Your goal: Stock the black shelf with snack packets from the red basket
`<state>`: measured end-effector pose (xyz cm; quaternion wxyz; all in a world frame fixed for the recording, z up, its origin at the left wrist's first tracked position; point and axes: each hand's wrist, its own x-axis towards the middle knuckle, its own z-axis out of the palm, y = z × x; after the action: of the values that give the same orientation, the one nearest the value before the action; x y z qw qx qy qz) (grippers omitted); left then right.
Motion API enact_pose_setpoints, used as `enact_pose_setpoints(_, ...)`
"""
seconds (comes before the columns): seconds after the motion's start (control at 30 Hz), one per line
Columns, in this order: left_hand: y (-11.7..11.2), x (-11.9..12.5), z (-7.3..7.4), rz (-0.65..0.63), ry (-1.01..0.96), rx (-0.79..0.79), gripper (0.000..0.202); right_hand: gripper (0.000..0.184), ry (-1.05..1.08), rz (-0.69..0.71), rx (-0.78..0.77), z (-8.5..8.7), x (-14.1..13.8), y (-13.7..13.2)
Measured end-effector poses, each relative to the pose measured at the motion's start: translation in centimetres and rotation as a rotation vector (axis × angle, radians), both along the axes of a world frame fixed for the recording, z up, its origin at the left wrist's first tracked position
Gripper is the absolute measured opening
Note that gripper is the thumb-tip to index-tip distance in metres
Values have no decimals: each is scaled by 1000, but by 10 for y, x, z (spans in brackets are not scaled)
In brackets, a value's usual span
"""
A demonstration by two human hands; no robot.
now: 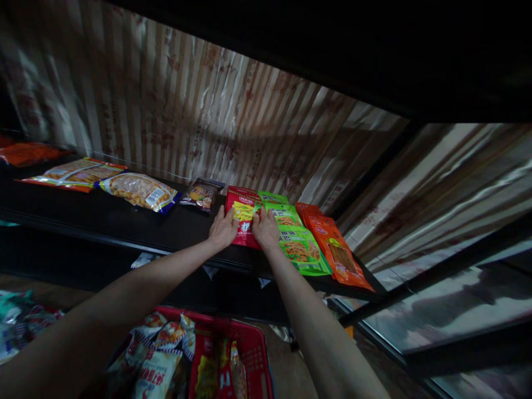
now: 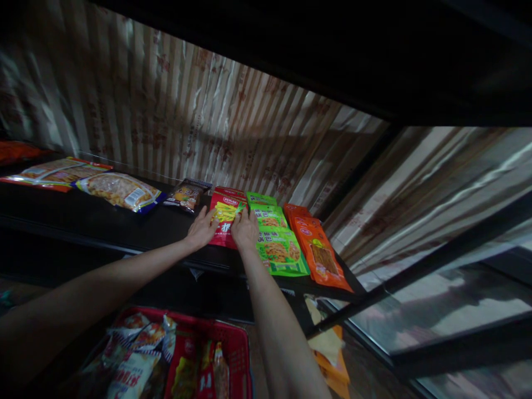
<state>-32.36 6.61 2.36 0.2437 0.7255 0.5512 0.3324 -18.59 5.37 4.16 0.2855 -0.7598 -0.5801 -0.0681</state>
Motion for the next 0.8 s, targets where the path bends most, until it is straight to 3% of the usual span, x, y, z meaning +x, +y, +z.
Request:
enact_pose_setpoints(0.2,-2,1,-3,-17,11,-35,54,41,82,52,-119,0,2,13)
enact_pose_setpoints(0.57,-4,1,-4,-1,-8,-31,57,45,54,25,-51,-13,4,11)
enact_pose_setpoints(0.8,-6,1,-2,1,-30,1,58,45,-1,51,-7,-10,0,3)
